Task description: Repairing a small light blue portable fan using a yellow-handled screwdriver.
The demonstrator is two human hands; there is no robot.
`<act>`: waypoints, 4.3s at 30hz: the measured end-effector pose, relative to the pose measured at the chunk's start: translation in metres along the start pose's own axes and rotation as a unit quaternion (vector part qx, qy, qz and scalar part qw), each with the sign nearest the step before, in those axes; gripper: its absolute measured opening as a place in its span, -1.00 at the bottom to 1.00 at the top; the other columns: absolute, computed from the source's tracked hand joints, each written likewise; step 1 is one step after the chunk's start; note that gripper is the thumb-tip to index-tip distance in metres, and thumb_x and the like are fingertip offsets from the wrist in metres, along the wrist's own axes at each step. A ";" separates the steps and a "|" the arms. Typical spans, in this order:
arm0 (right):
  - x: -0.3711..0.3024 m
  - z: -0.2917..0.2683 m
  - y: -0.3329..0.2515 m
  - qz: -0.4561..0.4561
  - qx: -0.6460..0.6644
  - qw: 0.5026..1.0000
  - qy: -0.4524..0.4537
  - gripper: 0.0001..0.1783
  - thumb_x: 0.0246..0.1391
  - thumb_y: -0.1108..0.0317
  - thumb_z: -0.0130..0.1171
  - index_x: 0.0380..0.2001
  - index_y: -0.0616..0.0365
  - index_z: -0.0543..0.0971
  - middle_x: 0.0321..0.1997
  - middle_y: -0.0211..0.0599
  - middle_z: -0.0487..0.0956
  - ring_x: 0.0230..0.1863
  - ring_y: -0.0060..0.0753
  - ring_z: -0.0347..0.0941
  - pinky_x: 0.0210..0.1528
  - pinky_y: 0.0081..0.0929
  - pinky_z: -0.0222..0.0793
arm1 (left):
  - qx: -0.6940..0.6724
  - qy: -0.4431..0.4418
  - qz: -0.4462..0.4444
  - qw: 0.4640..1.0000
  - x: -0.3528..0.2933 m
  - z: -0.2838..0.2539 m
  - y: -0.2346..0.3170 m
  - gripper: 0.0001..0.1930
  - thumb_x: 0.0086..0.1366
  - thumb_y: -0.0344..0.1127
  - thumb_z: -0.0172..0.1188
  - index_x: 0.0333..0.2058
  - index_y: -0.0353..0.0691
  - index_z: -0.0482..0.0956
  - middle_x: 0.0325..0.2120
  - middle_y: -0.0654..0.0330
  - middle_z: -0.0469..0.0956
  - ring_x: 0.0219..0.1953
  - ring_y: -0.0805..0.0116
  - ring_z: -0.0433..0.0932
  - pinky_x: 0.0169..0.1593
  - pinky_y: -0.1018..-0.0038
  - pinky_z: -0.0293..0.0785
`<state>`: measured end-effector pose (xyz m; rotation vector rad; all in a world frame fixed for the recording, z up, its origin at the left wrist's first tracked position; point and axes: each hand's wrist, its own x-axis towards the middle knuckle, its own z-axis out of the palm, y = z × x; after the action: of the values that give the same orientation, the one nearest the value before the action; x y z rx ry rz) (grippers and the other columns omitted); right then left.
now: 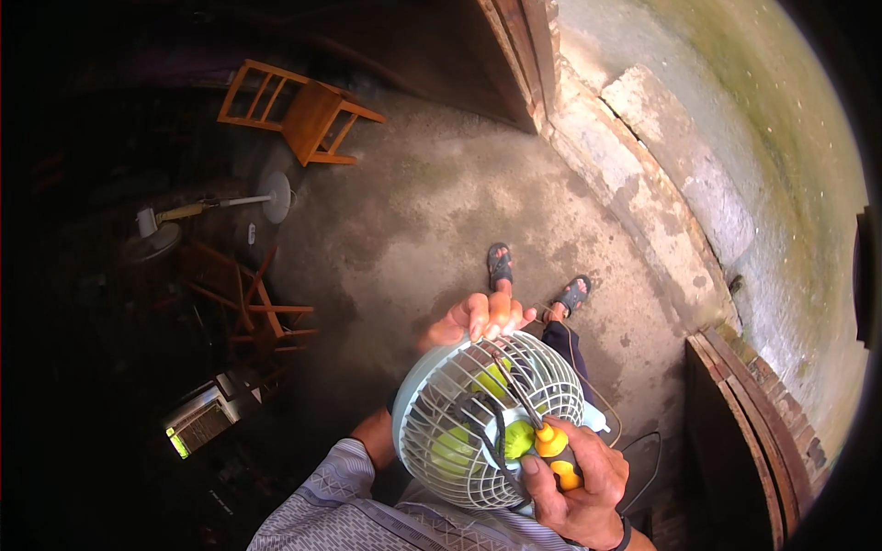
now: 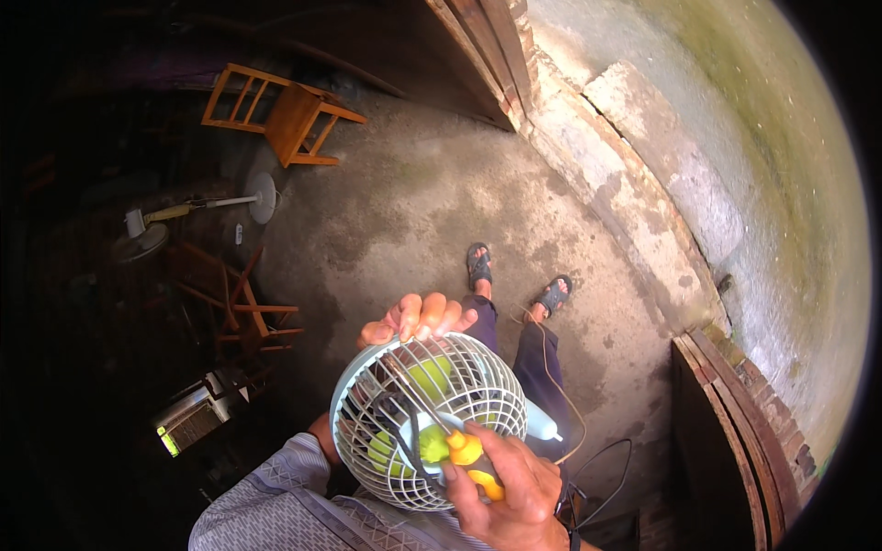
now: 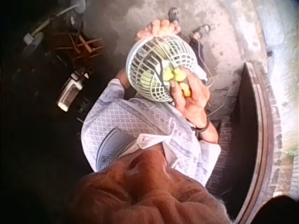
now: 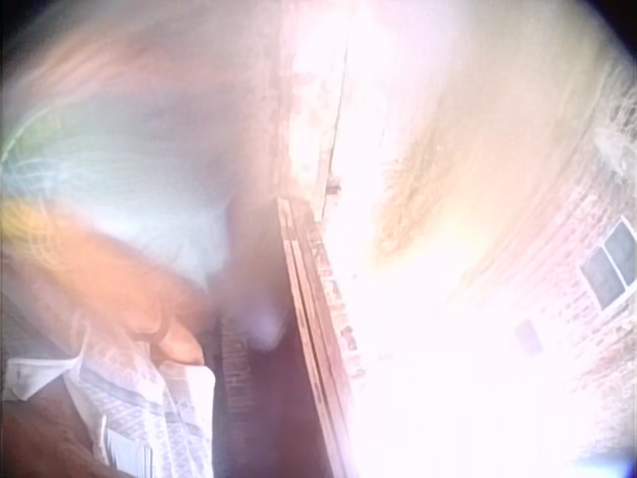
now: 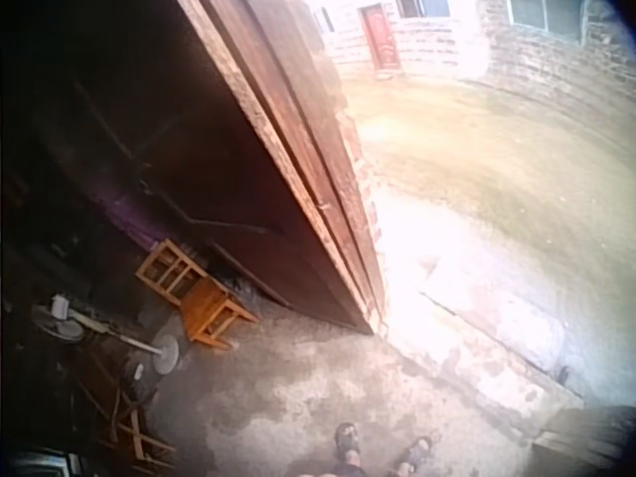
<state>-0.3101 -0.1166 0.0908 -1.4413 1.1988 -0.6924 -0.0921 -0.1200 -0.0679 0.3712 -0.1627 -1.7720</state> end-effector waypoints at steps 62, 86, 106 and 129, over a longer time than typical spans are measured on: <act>-0.049 -0.013 0.027 0.213 0.214 0.952 -0.042 -0.55 0.47 0.11 0.14 -0.04 0.41 0.53 -0.24 -0.25 0.66 -0.37 -0.50 0.59 -0.25 -0.50 0.53 | 0.263 0.076 -0.035 0.961 -0.059 0.149 0.073 0.22 0.03 0.32 0.35 0.47 -0.42 0.09 0.51 -0.20 0.06 0.52 -0.08 0.15 0.55 0.02 0.00; -0.041 -0.019 0.042 -0.016 -0.015 0.997 -0.074 -0.51 0.23 0.23 0.39 0.08 0.38 0.56 -0.20 -0.12 0.62 -0.25 -0.22 0.57 -0.17 -0.33 0.46 | 0.332 0.140 -0.034 0.932 -0.133 0.132 0.039 0.29 -0.14 0.21 0.50 0.43 -0.54 0.15 0.50 -0.28 0.08 0.52 -0.10 0.19 0.54 0.04 0.10; 0.008 0.024 0.010 -0.109 -0.097 0.987 -0.070 -0.65 0.01 0.38 0.51 -0.21 0.26 0.57 -0.19 0.09 0.66 -0.16 0.17 0.56 -0.22 -0.08 0.53 | 0.119 0.290 0.019 0.950 -0.151 0.064 0.029 0.05 -0.19 -0.09 0.49 0.31 -0.26 0.19 0.11 0.07 0.43 0.18 0.18 0.52 0.31 0.32 0.49; 0.037 0.048 0.043 -0.031 -0.110 0.986 -0.121 -0.67 0.13 0.21 0.45 -0.25 0.20 0.55 -0.43 -0.08 0.60 -0.37 0.07 0.54 -0.45 -0.05 0.47 | 0.054 0.418 -0.053 0.905 -0.199 0.010 0.031 -0.01 -0.01 0.02 0.26 0.39 -0.34 0.20 0.27 -0.05 0.41 0.24 0.08 0.51 0.33 0.21 0.49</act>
<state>-0.2679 -0.1293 0.0312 -1.7007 1.0678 -0.4205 -0.0285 0.0642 -0.0165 1.2005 0.3796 -1.5649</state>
